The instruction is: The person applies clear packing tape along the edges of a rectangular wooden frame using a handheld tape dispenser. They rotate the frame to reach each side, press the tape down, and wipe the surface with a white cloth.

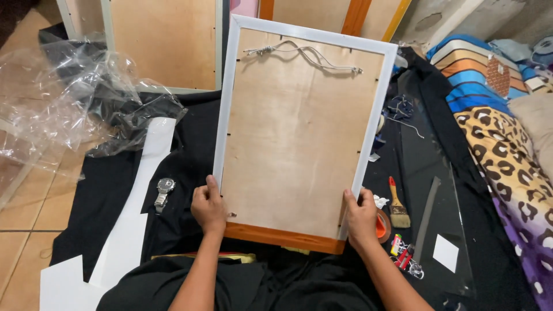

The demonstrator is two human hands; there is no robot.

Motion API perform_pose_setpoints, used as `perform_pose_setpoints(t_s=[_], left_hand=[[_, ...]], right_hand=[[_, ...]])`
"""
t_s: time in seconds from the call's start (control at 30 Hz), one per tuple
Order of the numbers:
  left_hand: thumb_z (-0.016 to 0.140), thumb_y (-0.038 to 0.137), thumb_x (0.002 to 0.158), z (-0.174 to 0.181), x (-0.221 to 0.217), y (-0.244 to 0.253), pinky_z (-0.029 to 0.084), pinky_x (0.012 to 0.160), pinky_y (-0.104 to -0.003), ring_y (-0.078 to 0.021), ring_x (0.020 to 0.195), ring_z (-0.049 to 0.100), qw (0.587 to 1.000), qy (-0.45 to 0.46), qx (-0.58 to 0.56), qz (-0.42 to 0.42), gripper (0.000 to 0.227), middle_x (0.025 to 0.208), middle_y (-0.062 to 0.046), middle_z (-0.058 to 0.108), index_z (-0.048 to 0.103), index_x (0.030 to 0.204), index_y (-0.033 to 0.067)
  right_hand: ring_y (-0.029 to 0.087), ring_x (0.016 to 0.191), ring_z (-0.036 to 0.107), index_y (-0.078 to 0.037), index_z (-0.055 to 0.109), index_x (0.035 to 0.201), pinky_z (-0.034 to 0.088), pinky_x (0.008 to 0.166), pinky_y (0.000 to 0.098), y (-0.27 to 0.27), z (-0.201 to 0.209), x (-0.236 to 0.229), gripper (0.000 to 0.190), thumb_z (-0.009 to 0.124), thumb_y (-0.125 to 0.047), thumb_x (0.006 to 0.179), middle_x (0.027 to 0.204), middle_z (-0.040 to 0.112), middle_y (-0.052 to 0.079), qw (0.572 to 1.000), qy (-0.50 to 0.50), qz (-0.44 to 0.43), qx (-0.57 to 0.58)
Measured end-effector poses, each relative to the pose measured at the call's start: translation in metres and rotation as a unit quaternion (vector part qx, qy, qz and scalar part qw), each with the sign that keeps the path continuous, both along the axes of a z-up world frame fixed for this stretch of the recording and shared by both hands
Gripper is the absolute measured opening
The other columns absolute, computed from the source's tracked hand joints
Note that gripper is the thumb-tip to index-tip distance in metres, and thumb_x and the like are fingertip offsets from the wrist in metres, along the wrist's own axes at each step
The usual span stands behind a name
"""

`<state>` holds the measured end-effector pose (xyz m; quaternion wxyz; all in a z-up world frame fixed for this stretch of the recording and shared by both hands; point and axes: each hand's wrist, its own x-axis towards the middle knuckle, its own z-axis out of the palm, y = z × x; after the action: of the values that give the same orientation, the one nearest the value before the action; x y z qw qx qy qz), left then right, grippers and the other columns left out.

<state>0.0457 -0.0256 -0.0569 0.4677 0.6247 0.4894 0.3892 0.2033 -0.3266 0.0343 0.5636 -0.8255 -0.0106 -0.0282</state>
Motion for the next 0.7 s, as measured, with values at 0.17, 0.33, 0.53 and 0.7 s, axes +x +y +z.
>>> perform_pose_setpoints(t_s=[0.17, 0.33, 0.53, 0.7], left_hand=[[0.05, 0.063, 0.103, 0.007, -0.008, 0.007, 0.039, 0.065, -0.043, -0.0207, 0.06, 0.046, 0.999, 0.001, -0.044, 0.009, 0.071, 0.056, -0.005, 0.044, 0.038, 0.06, 0.0072], [0.063, 0.064, 0.096, 0.009, -0.007, 0.006, 0.04, 0.064, -0.041, -0.0166, 0.06, 0.043, 0.999, -0.017, -0.047, 0.015, 0.069, 0.057, -0.003, 0.044, 0.045, 0.059, 0.0082], [0.077, 0.056, 0.089, 0.026, -0.012, 0.001, 0.044, 0.066, -0.035, -0.0135, 0.06, 0.054, 0.997, -0.061, -0.033, 0.026, 0.055, 0.059, 0.002, 0.056, 0.06, 0.063, 0.0112], [0.071, 0.051, 0.095, 0.05, -0.022, -0.01, 0.038, 0.059, -0.034, -0.0106, 0.06, 0.045, 0.994, -0.109, 0.01, -0.026, 0.056, 0.062, 0.004, 0.049, 0.048, 0.06, 0.013]], right_hand=[[0.012, 0.079, 0.054, -0.007, 0.065, 0.097, 0.045, 0.072, 0.0297, -0.01, 0.036, -0.038, 0.018, 0.071, -0.023, 0.096, 0.085, 0.063, 0.002, 0.999, 0.024, 0.022, -0.028], [0.012, 0.085, 0.06, -0.003, 0.072, 0.098, 0.051, 0.077, 0.0275, -0.012, 0.049, -0.049, 0.014, 0.071, -0.016, 0.094, 0.093, 0.072, 0.005, 0.998, 0.041, 0.02, 0.043], [0.028, 0.097, 0.069, 0.004, 0.07, 0.117, 0.053, 0.082, 0.0399, -0.01, 0.096, -0.038, 0.051, 0.056, -0.041, 0.097, 0.108, 0.074, 0.018, 0.973, 0.202, -0.012, 0.113], [0.039, 0.117, 0.043, 0.009, 0.039, 0.137, 0.035, 0.097, 0.05, 0.002, 0.218, -0.036, 0.08, 0.041, -0.062, 0.1, 0.128, 0.041, 0.025, 0.853, -0.483, -0.015, -0.198]])
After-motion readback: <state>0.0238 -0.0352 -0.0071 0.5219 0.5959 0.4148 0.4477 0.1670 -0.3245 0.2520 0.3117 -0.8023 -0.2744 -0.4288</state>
